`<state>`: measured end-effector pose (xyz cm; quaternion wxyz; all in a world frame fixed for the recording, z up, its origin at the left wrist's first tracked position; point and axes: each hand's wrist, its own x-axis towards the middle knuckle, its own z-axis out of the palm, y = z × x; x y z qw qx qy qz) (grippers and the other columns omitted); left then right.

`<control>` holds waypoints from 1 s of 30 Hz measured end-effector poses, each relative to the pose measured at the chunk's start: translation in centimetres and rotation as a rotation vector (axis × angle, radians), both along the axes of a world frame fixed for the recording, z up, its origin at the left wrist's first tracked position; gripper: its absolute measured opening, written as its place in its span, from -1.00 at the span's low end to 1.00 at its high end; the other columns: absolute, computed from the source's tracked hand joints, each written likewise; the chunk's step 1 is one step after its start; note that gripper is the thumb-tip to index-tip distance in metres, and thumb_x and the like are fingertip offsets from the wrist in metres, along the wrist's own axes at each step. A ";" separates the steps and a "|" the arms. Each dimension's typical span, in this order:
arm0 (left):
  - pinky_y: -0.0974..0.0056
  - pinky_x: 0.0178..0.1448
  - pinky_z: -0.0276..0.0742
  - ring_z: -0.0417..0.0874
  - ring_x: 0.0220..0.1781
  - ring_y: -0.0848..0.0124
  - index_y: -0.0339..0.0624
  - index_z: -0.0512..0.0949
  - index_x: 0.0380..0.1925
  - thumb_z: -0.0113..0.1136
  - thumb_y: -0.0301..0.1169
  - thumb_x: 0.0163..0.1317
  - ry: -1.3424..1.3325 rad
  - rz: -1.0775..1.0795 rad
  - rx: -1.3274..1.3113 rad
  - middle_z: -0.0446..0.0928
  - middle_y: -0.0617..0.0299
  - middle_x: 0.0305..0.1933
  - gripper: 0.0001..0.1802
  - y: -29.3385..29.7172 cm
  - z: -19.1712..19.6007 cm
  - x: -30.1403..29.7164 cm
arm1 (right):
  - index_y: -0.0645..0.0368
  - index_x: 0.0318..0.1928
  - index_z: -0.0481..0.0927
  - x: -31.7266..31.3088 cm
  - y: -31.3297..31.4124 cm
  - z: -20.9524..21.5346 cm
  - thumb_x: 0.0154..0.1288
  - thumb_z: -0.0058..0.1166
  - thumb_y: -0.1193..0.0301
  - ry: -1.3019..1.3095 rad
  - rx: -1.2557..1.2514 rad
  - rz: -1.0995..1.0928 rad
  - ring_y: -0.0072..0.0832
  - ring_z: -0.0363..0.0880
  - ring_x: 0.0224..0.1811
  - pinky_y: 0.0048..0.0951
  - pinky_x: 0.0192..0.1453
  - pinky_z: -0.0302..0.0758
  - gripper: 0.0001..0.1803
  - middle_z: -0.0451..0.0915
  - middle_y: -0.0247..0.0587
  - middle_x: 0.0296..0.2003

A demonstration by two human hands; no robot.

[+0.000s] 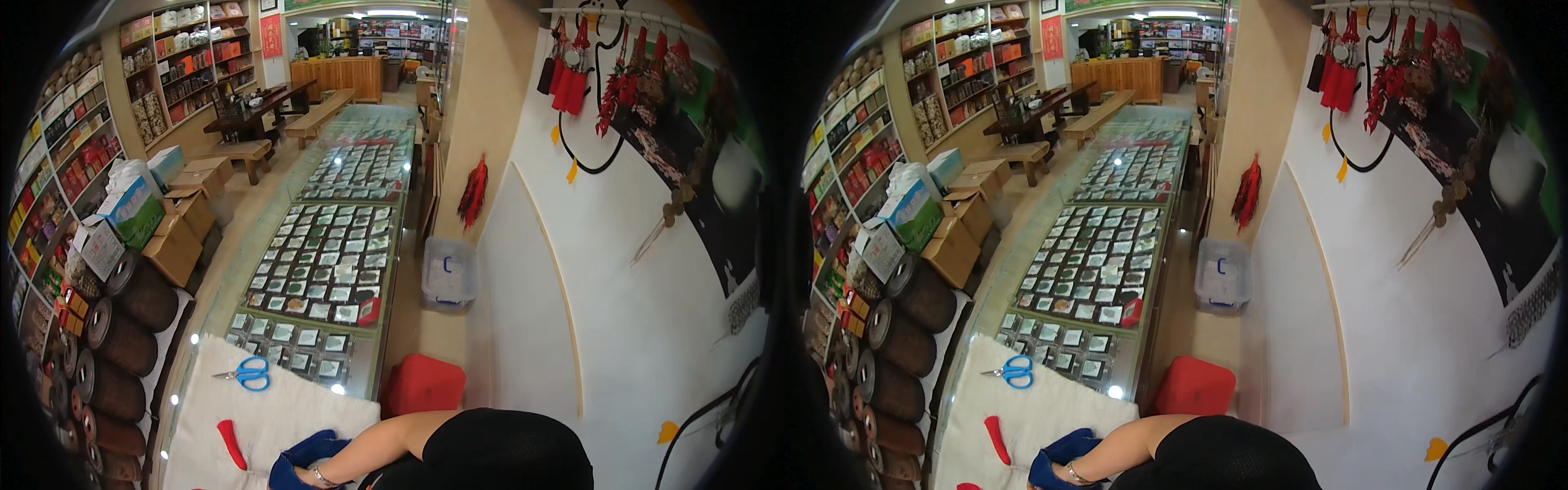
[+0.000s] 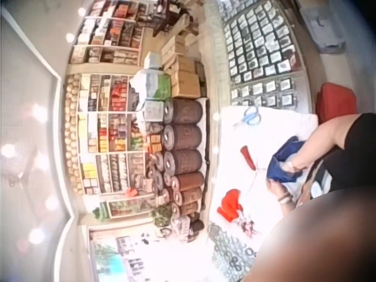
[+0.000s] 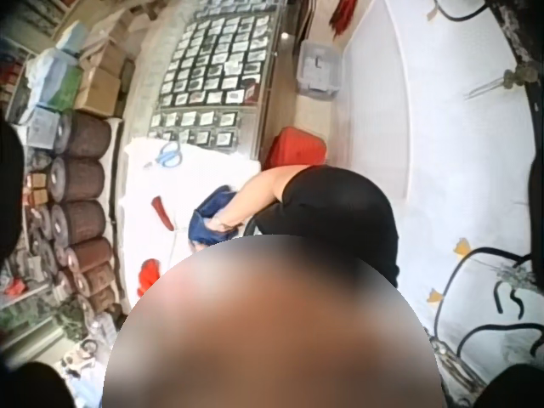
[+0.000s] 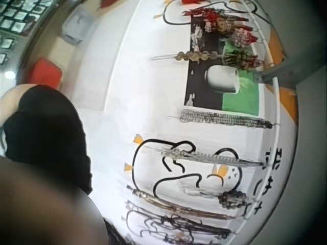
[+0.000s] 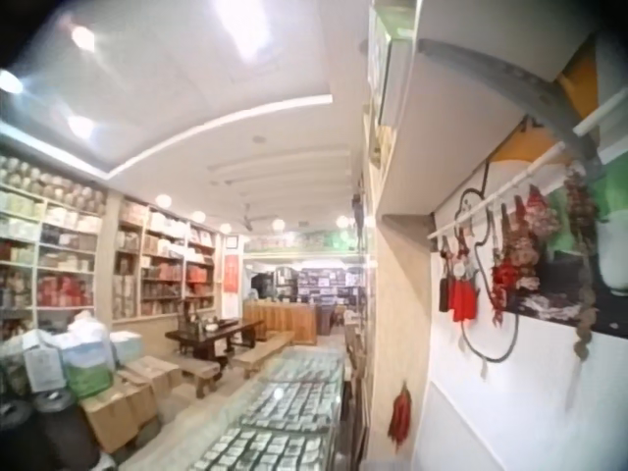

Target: The person assembles red tassels with white jade-like pendants by threading red cords through the pendants and tying knots. They use a blue cloth to handle the pendants and place the finished tassels on a wall-mounted display rack.

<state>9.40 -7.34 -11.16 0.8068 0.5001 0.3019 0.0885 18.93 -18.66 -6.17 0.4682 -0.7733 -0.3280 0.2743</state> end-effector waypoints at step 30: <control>0.11 0.46 0.10 0.28 0.36 0.06 -0.39 0.10 0.38 -0.20 -0.56 0.23 -0.132 -0.133 0.471 0.22 -0.20 0.37 -0.35 -0.7 3.4 -2.0 | 0.14 -0.32 0.48 -3.6 3.7 -5.8 0.20 -0.03 0.26 0.515 0.067 -0.503 -0.37 0.45 -0.37 -0.38 -0.31 0.34 -0.79 0.49 -0.21 -0.41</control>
